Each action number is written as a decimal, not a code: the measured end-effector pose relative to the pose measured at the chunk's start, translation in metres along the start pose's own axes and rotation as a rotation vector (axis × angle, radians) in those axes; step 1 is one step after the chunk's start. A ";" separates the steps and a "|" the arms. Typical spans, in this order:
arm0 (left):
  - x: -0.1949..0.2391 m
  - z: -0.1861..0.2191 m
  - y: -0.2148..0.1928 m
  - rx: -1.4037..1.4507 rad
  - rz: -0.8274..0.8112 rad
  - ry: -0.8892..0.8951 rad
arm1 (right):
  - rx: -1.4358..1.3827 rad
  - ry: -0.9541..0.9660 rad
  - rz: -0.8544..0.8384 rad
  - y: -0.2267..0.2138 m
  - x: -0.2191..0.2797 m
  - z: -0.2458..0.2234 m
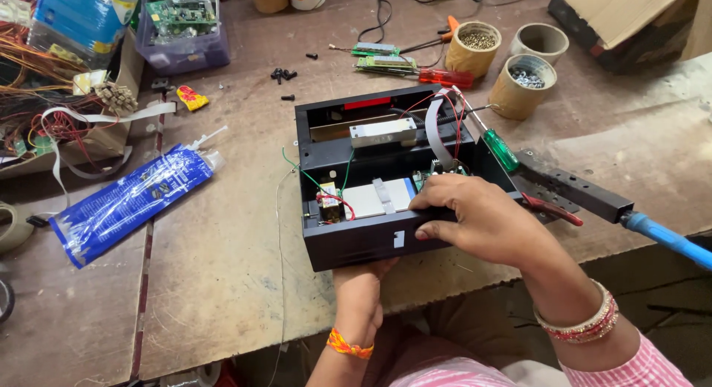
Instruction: Assemble an electronic device by installing components and connecting wires within a black housing.
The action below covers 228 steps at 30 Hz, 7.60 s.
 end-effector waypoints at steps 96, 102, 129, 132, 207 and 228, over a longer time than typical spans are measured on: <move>0.041 -0.009 0.007 0.568 -0.279 0.016 | -0.283 -0.049 -0.432 -0.025 -0.069 0.044; 0.038 -0.011 0.006 0.633 -0.397 0.068 | -0.012 -0.287 -0.610 0.016 -0.086 0.047; 0.035 -0.010 0.006 0.560 -0.391 0.061 | -0.070 -0.328 -0.709 0.004 -0.114 0.056; 0.013 -0.033 -0.012 0.639 -0.314 0.040 | 0.046 -0.047 -0.262 -0.059 -0.138 0.091; -0.046 -0.109 -0.077 0.685 -0.046 -0.190 | 0.173 0.442 0.672 -0.112 -0.192 0.329; 0.043 0.010 0.017 0.707 -0.430 0.051 | -0.026 -0.414 -0.463 0.001 -0.068 0.034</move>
Point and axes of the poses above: each hand's wrist, its own x-axis away from the middle knuckle, its own y-axis out of the palm, z = x × y, the point moved 2 cm from there along -x, towards the middle knuckle, and after that the axes turned 8 degrees about -z, right-handed, at the moved point
